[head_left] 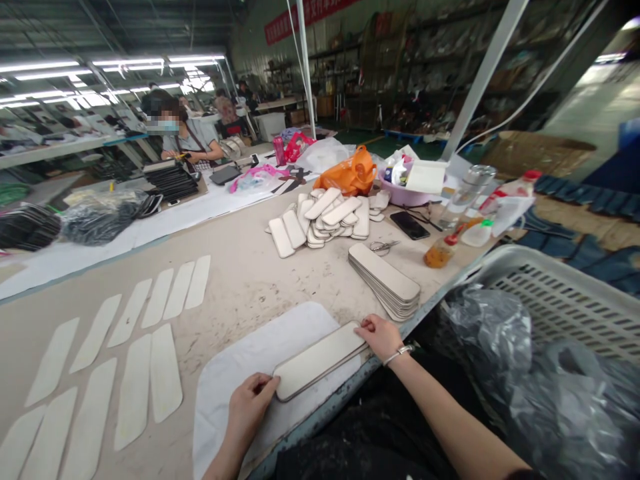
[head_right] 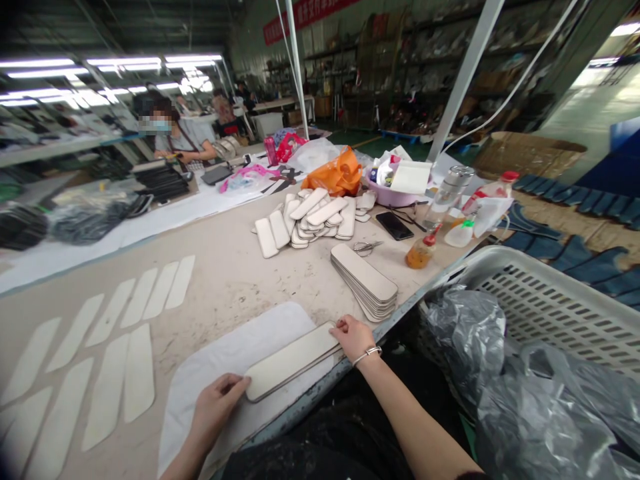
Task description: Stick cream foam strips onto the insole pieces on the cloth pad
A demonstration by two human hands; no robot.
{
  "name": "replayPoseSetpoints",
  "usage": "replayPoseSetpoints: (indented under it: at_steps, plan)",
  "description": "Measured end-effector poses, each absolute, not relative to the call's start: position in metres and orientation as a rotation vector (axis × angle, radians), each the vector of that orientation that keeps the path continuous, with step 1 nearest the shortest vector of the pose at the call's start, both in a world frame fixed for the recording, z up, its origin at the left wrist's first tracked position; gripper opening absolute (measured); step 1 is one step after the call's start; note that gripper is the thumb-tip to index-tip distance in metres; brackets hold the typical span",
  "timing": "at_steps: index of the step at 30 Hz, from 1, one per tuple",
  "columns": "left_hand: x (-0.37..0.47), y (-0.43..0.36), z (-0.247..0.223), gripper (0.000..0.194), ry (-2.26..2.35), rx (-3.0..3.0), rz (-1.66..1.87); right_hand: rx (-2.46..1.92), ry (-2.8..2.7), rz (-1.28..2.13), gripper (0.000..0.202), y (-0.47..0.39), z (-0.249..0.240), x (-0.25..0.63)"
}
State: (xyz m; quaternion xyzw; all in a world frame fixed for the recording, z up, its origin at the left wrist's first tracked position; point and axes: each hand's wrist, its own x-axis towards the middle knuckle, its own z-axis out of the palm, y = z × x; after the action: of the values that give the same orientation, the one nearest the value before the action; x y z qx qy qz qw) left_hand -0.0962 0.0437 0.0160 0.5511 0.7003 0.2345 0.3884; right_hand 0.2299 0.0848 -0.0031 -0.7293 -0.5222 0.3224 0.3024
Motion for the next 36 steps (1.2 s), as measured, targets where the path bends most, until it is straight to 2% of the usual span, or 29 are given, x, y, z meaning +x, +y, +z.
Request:
replayPoseSetpoints:
  at_steps: [6,13,20,23,27,32,36]
  plan:
    - [-0.098,0.052,0.009,0.026,1.857,1.695,0.264,-2.031,-1.475,0.794,0.012,0.087,-0.008,0.23]
    - [-0.092,0.053,0.011,0.02,1.915,1.738,0.166,-2.056,-1.558,0.796,0.014,0.086,-0.015,0.234]
    - [-0.092,0.05,0.007,0.015,1.949,1.667,0.299,-2.078,-1.58,0.811,0.018,0.086,-0.023,0.238]
    - [-0.099,0.041,-0.001,0.022,1.966,1.739,0.511,-2.08,-1.57,0.808,0.021,0.085,-0.024,0.239]
    - [-0.112,0.023,-0.011,0.022,1.571,2.161,0.771,-2.089,-1.565,0.805,0.023,0.085,-0.024,0.239]
    - [-0.117,0.014,-0.011,0.026,1.348,2.438,0.764,-2.093,-1.576,0.8,0.025,0.086,-0.022,0.239]
    - [-0.114,0.022,-0.006,0.019,1.385,2.346,0.755,-2.093,-1.569,0.793,0.027,0.086,-0.022,0.239]
